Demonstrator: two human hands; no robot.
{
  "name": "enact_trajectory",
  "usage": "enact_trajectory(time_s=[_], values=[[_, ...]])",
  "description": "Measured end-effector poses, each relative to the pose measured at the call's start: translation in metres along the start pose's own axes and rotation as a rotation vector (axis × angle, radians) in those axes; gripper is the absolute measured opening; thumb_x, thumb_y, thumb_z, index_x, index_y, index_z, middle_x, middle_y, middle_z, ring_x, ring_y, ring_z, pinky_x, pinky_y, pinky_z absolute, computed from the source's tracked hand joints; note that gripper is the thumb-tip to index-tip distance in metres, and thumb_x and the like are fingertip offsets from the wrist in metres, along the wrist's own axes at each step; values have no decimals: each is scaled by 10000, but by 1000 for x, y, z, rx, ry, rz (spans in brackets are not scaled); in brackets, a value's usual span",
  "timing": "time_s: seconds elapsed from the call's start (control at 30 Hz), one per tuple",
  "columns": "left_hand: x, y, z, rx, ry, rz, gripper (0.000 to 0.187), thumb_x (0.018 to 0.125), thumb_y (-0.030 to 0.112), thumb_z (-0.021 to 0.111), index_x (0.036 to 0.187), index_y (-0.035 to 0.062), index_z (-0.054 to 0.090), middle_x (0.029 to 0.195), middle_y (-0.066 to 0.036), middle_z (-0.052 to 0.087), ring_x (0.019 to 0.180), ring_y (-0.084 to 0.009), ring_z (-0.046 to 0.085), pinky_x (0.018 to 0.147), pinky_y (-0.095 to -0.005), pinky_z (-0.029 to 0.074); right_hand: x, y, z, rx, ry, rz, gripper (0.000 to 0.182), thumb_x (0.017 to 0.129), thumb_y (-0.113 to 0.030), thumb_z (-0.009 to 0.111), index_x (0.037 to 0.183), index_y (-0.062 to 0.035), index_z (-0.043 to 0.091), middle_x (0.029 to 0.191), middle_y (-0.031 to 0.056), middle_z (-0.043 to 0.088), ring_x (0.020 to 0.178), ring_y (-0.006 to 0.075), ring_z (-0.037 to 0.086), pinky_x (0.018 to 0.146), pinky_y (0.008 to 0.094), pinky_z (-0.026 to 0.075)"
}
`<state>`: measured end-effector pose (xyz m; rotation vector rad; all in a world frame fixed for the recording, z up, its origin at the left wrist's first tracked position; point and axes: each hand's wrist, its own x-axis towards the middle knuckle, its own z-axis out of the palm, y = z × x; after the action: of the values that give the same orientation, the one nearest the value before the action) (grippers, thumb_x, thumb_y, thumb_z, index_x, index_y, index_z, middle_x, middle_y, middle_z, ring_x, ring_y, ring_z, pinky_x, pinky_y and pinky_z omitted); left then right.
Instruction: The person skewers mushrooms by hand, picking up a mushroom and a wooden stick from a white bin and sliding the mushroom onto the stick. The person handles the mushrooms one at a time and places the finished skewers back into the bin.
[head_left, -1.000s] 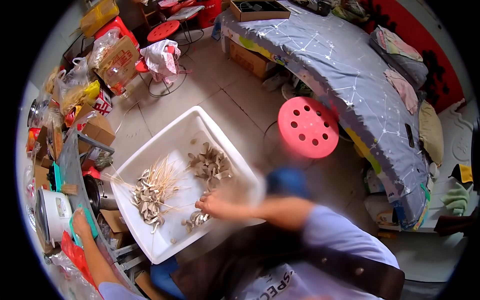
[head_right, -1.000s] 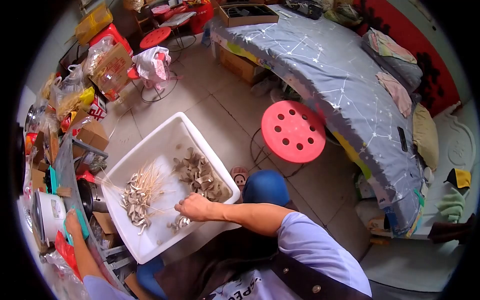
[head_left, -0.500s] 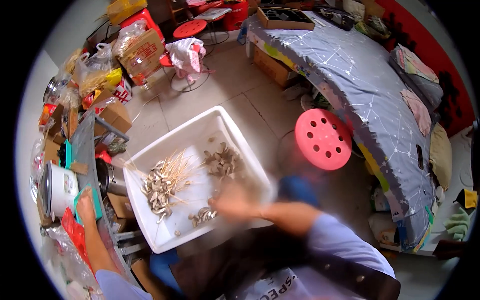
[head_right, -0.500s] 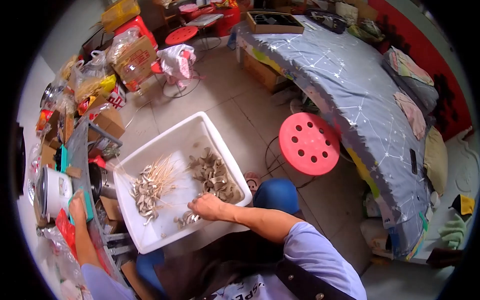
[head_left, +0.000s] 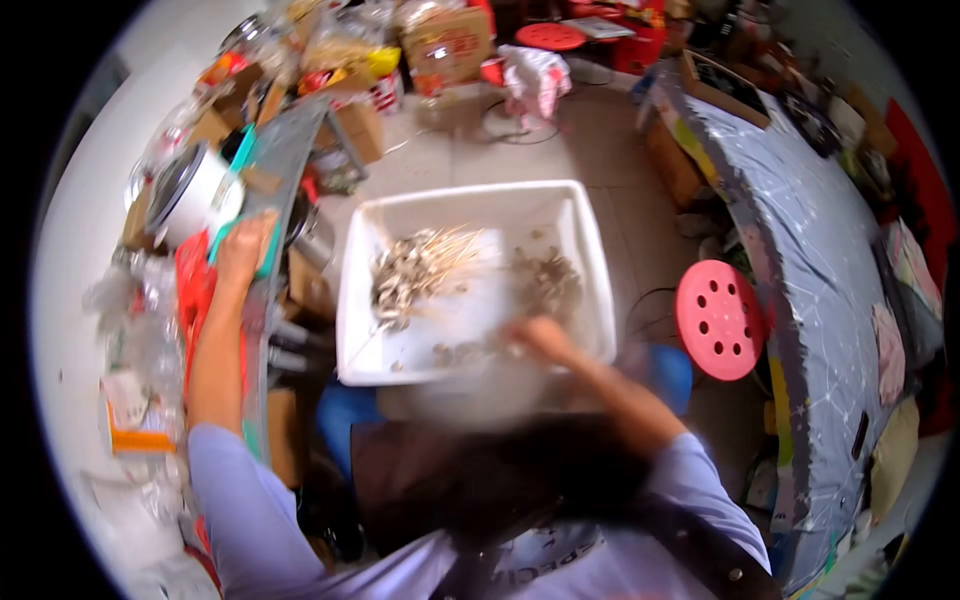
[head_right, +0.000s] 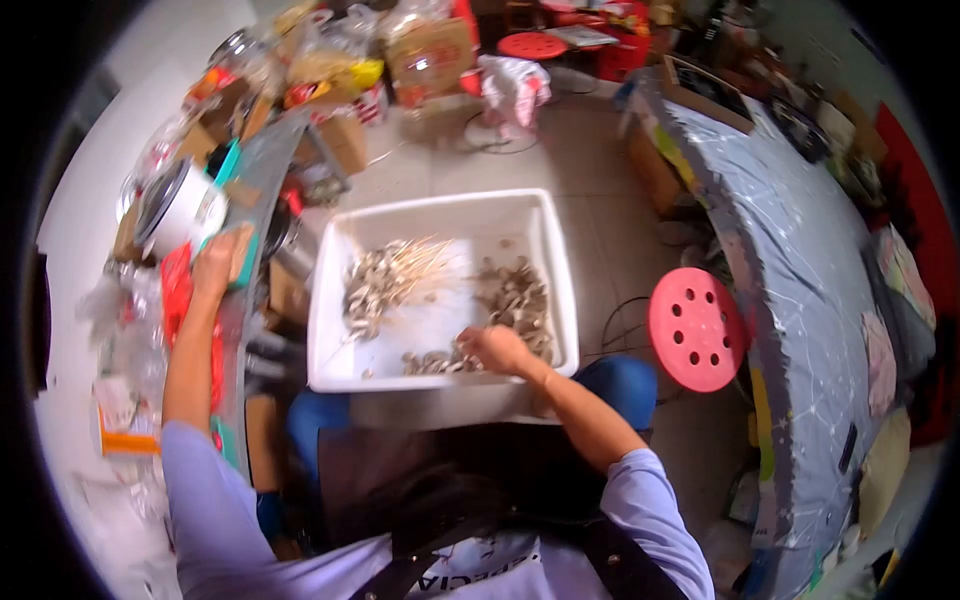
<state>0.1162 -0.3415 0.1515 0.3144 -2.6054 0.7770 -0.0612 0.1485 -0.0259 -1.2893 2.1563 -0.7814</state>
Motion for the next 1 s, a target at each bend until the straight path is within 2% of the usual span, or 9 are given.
enact_trajectory(time_s=[0.1, 0.13, 0.23, 0.47, 0.73, 0.83, 0.87, 0.97, 1.0], values=[[-14, 2, -27, -33, 31, 17, 251, 825, 95, 548, 1066, 63, 612, 894, -114, 633, 852, -279, 638, 708, -381, 536, 9, -17, -6, 217, 30, 50, 277, 848, -150, 565, 1103, -64, 631, 818, 112, 681, 699, 184, 648, 665, 319, 512], [-18, 1, -30, -17, 71, 31, 170, 827, 104, 554, 981, 61, 615, 866, -108, 626, 834, -271, 636, 692, -380, 537, 25, -2, 7, 227, 56, -153, 286, 858, -133, 554, 1113, -19, 617, 835, 100, 682, 693, 125, 632, 647, 283, 512], [-27, 3, -40, 28, 175, 60, 52, 807, 125, 595, 831, 80, 583, 796, -72, 611, 779, -218, 649, 646, -321, 549, 47, -69, -8, 676, -79, 191, 296, 934, -184, 520, 1151, 8, 581, 857, 100, 671, 727, 141, 635, 659, 257, 522], [-36, 5, -37, 102, 293, 126, 86, 766, 94, 562, 848, 79, 584, 835, -66, 629, 797, -190, 663, 628, -294, 568, 179, -182, 28, 1242, -378, 313, 247, 959, -206, 486, 1116, -17, 506, 925, 148, 633, 822, 211, 633, 750, 344, 539], [-47, 12, -47, 75, 310, 123, 92, 705, 98, 583, 794, 76, 569, 743, -36, 547, 700, -167, 603, 576, -267, 538, 309, -309, 40, 1397, -254, 422, 578, 989, -457, 321, 1325, 14, 323, 1127, 232, 549, 1033, 328, 569, 912, 480, 463], [-51, 14, -39, 37, 369, 151, 102, 694, 90, 586, 789, 67, 555, 725, -28, 524, 689, -158, 590, 543, -262, 525, 347, -318, 51, 1538, -631, 114, 593, 965, -493, 361, 1279, 7, 418, 1120, 205, 559, 975, 309, 573, 874, 467, 482], [-51, 15, -39, 38, 373, 158, 104, 693, 90, 587, 788, 64, 553, 724, -29, 522, 695, -158, 588, 546, -259, 524, 355, -320, 57, 1525, -607, 78, 430, 953, -400, 452, 1090, -10, 573, 1032, 165, 615, 884, 258, 603, 808, 408, 508], [-56, 18, -34, -1, 364, 156, 104, 695, 90, 581, 789, 58, 552, 739, -39, 528, 718, -161, 586, 566, -248, 526, 373, -327, 60, 988, -486, 82, 343, 947, -333, 491, 862, -31, 631, 829, 99, 666, 752, 203, 629, 720, 349, 521], [-59, 21, -36, -32, 317, 138, 107, 697, 90, 578, 794, 51, 554, 749, -50, 535, 735, -171, 589, 602, -250, 530, 379, -324, 59, 1093, -605, 175, 219, 900, -169, 552, 722, -55, 607, 704, 76, 646, 608, 185, 602, 591, 338, 518]])
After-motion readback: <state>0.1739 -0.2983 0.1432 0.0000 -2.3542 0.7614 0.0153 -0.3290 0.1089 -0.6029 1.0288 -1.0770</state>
